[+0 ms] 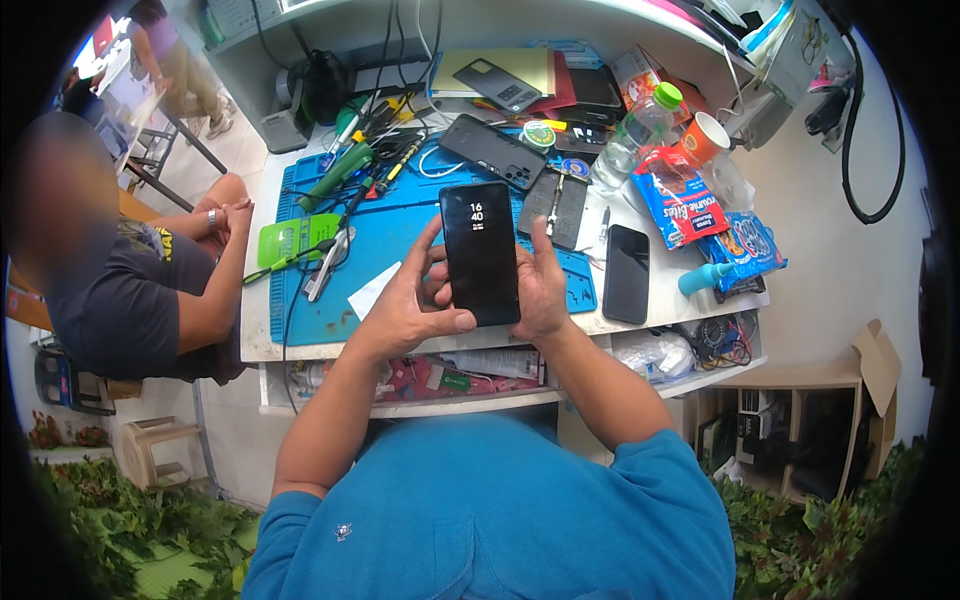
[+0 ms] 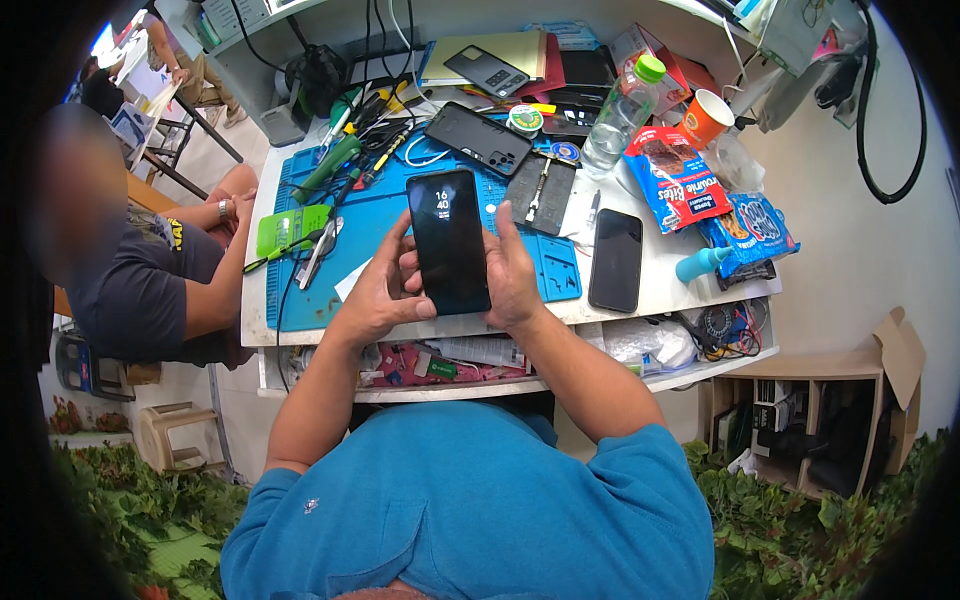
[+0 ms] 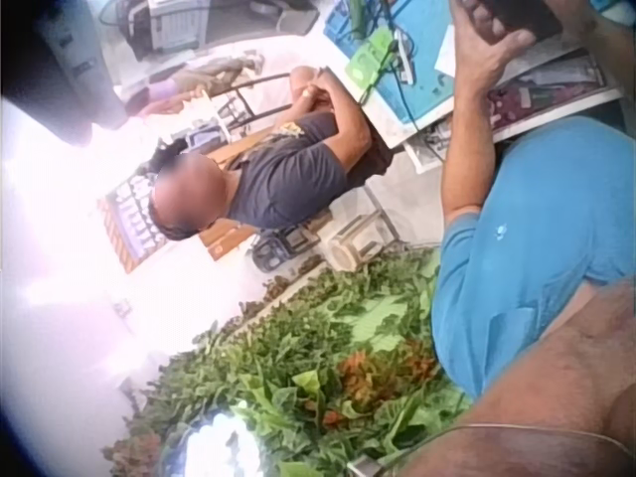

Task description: The person applies adhesive to a smartphone back cover, then retrieves a SIM card from a drawer and inserts it into a smartphone. The person also wipes the back of the phone with a tissue.

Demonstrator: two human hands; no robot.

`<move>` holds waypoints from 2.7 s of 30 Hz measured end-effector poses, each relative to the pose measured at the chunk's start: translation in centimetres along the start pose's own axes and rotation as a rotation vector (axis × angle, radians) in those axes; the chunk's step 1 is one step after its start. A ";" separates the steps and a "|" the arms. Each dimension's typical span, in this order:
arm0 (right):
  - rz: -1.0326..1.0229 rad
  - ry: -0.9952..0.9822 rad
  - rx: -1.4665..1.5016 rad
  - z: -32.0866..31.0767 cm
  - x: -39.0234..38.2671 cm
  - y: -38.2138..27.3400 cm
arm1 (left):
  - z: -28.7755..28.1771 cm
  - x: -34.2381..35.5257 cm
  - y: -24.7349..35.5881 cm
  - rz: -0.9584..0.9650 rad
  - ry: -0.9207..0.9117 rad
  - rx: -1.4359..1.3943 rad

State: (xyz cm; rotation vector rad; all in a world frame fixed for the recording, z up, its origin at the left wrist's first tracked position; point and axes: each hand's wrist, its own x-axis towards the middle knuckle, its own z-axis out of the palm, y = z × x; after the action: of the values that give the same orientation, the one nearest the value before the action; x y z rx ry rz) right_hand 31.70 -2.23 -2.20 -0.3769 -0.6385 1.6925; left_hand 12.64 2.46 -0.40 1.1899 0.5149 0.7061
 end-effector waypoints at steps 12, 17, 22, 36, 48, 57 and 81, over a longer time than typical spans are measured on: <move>-0.047 0.049 -0.064 0.7 -0.3 0.0 | 0.8 -0.8 1.2 0.000 0.021 0.173; -0.062 0.073 -0.087 0.3 -0.4 -0.2 | 0.9 -1.6 1.3 0.001 0.026 0.340; -0.097 0.092 -0.060 0.4 -0.3 0.0 | 0.8 -1.7 0.7 0.017 0.013 0.334; -0.095 0.070 -0.110 -0.1 -0.8 0.5 | 1.7 -0.8 -0.2 0.036 -0.024 0.394; -0.003 0.116 -0.096 0.6 -0.4 0.6 | 0.7 -2.2 0.7 0.052 0.122 0.351; 0.083 0.162 -0.014 0.6 -0.4 -0.6 | -2.2 -3.2 1.9 0.073 0.200 0.300; 0.071 0.227 -0.691 1.1 -0.6 -3.3 | -5.6 -4.5 3.2 0.079 0.320 0.444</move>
State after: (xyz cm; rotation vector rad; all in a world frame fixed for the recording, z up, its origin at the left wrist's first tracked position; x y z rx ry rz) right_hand 33.82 -2.67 0.61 -1.0734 -1.0383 1.4243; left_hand 4.92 3.51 0.97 1.5249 0.9307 0.8851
